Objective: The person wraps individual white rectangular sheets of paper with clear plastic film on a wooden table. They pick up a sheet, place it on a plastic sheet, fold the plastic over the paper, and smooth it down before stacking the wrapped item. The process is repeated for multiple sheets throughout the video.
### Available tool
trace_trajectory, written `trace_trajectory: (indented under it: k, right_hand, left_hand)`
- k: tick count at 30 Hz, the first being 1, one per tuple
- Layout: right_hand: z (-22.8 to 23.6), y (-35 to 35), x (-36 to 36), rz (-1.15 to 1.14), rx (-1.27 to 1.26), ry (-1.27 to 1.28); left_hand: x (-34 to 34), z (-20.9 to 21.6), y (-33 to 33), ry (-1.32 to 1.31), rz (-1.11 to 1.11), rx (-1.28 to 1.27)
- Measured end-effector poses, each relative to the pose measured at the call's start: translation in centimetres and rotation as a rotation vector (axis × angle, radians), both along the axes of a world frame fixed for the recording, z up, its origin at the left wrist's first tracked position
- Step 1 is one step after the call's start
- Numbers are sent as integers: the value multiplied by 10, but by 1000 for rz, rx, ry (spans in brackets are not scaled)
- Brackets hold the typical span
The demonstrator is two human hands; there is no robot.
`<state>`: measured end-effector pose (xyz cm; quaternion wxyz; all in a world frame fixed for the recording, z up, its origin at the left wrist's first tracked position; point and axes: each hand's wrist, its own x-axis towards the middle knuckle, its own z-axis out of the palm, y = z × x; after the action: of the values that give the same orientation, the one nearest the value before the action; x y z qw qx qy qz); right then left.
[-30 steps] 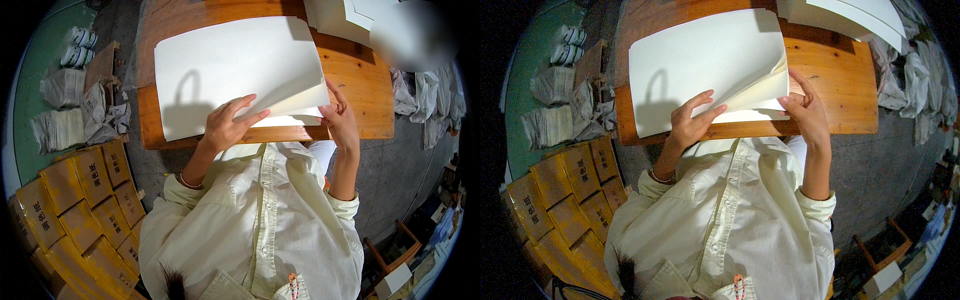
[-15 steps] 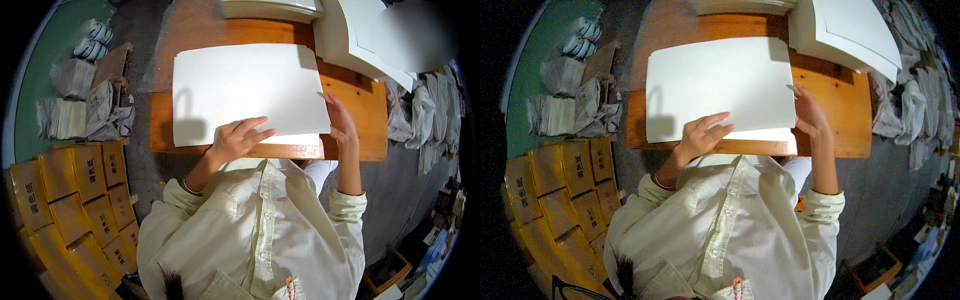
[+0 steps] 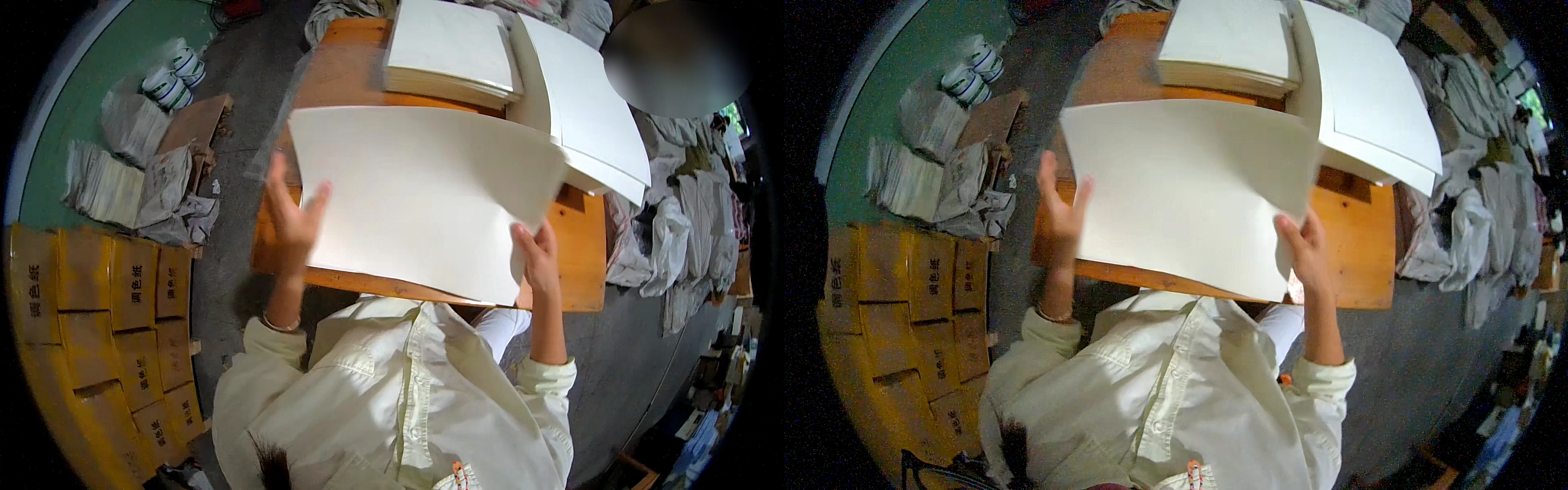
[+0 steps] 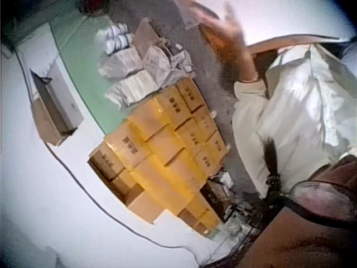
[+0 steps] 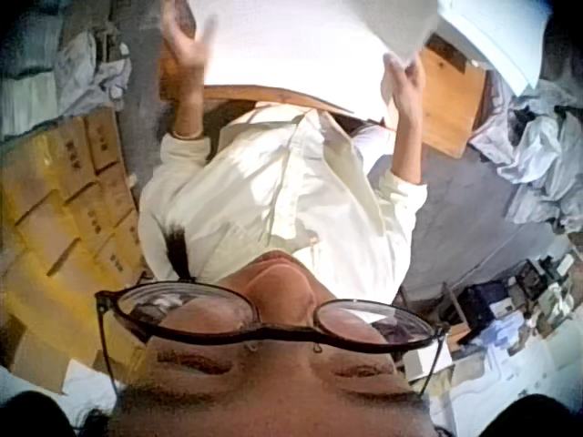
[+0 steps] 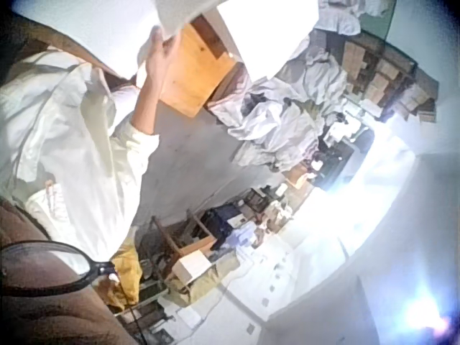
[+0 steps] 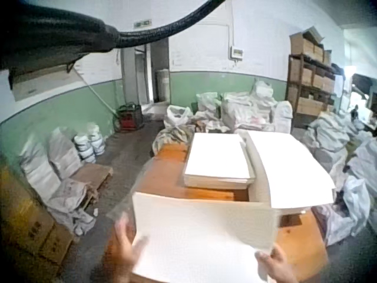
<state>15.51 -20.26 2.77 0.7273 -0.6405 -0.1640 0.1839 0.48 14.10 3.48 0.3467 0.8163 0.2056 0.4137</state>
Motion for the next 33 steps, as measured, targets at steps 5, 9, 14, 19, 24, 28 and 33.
trace_trajectory:
  k: [5,9,14,19,24,28,33]
  right_hand:
    - [31,-17,-15,-125,214,-145]
    - [30,-37,-6,-85,248,-174]
    - [3,-34,0,-136,163,-58]
    - [-8,-48,-1,-41,66,-63]
    - [-10,-62,-9,-26,50,-100]
    - [-5,-63,-15,-21,32,-88]
    - [9,-51,-25,-19,-42,-30]
  left_hand:
    - [2,-16,94,-159,-266,-842]
    - [-2,31,56,-191,-438,-760]
    - [-8,-16,33,-58,-508,-727]
    - [-12,-30,30,-67,-628,-721]
    - [-23,-41,43,-94,-720,-773]
    - [-22,-36,51,95,-795,-617]
    - [-21,-53,44,-117,-775,-774]
